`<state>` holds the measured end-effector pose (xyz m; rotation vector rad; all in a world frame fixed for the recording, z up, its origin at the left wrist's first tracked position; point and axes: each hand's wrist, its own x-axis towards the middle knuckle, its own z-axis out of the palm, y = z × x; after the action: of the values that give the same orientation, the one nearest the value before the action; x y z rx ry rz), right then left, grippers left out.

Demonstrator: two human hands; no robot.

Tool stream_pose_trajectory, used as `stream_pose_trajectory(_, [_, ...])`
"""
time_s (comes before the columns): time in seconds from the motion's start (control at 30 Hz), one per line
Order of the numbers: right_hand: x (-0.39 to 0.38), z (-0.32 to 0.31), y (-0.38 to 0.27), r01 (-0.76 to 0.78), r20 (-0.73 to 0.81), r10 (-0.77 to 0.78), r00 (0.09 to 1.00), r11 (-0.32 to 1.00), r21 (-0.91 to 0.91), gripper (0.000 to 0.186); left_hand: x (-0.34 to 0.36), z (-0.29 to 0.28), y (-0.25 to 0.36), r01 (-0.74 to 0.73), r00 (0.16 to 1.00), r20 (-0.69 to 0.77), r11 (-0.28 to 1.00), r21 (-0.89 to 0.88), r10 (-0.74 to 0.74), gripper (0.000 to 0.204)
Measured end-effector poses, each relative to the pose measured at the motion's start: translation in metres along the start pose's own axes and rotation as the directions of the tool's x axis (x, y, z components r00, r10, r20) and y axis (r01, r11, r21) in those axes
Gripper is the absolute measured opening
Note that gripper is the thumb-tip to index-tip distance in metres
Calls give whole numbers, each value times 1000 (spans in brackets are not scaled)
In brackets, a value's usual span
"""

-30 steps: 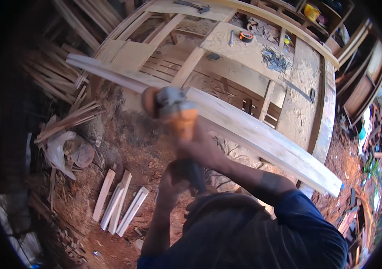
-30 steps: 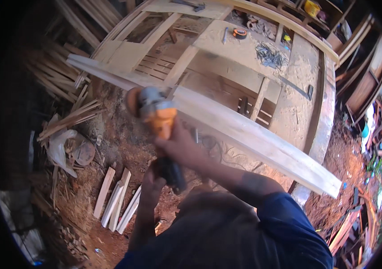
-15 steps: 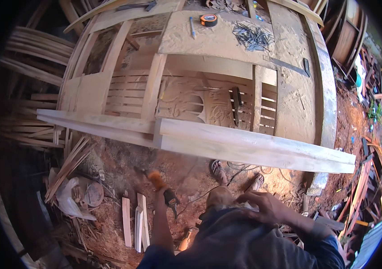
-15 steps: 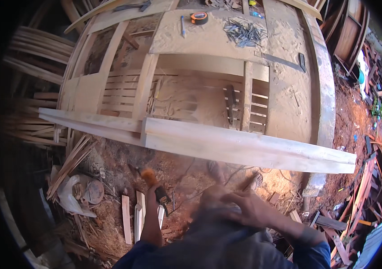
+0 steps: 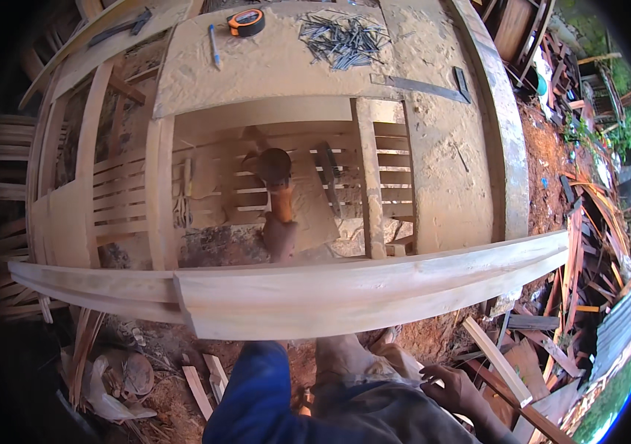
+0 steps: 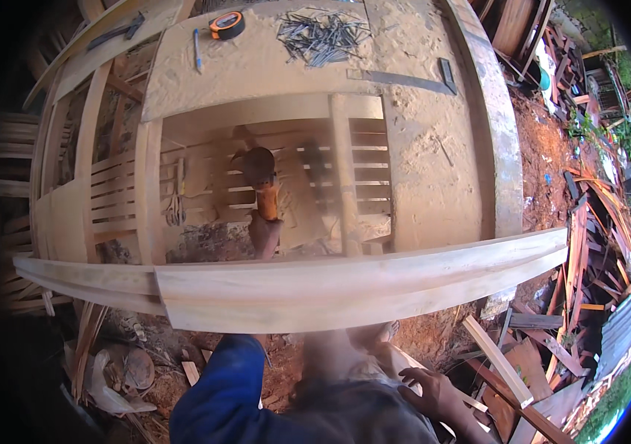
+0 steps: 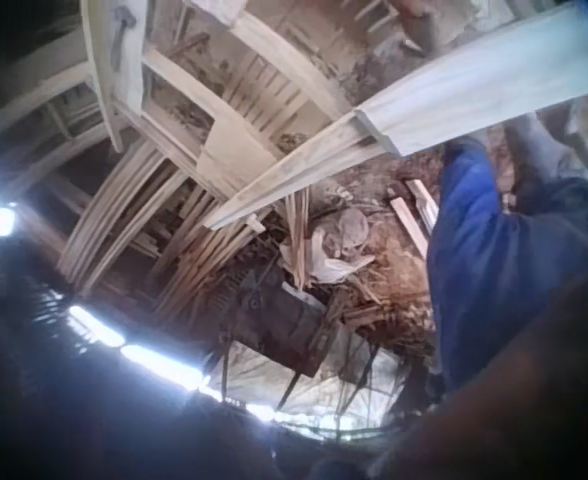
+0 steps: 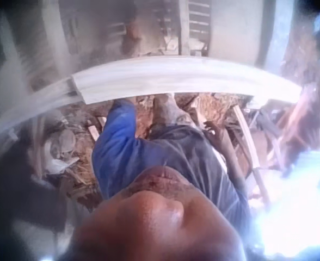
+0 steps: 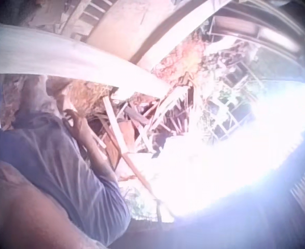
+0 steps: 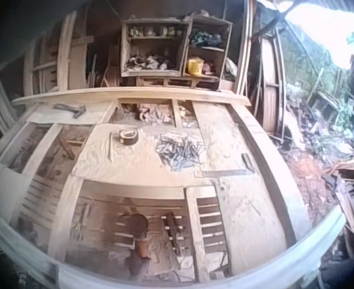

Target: The person sands the edges of a wooden frame with an angle grinder and hammers wooden strips onto the structure using a hammer and nails.

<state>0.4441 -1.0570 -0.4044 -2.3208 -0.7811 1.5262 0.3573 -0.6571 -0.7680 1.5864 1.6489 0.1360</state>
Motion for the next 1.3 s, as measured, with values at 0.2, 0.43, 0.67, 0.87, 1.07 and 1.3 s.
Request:
stream_pose_trajectory(0.2, [-8,7,19,-108,-1,108,994,992,59,34,59,58,-14,-299,931,-206,953,49,302,51])
stream_pose_trajectory(0.43, [-12,7,52,-122,-7,123,992,989,82,35,80,92,-44,-394,876,-218,900,188,430,71])
stream_pose_trajectory(0.67, [-19,-12,149,-136,18,135,991,985,109,36,24,63,-63,-260,897,-252,896,359,362,72])
stream_pose_trajectory(0.87, [-88,-9,350,-333,-121,344,931,937,102,35,-137,64,-101,-187,976,19,784,592,219,70])
stream_pose_trajectory(1.07, [-77,-69,537,-407,-63,415,908,907,111,40,-259,59,-182,-66,990,-81,875,480,119,65])
stream_pose_trajectory(1.3, [-80,-212,702,-123,-537,340,772,909,398,34,-380,94,22,112,785,-552,940,-322,-282,56])
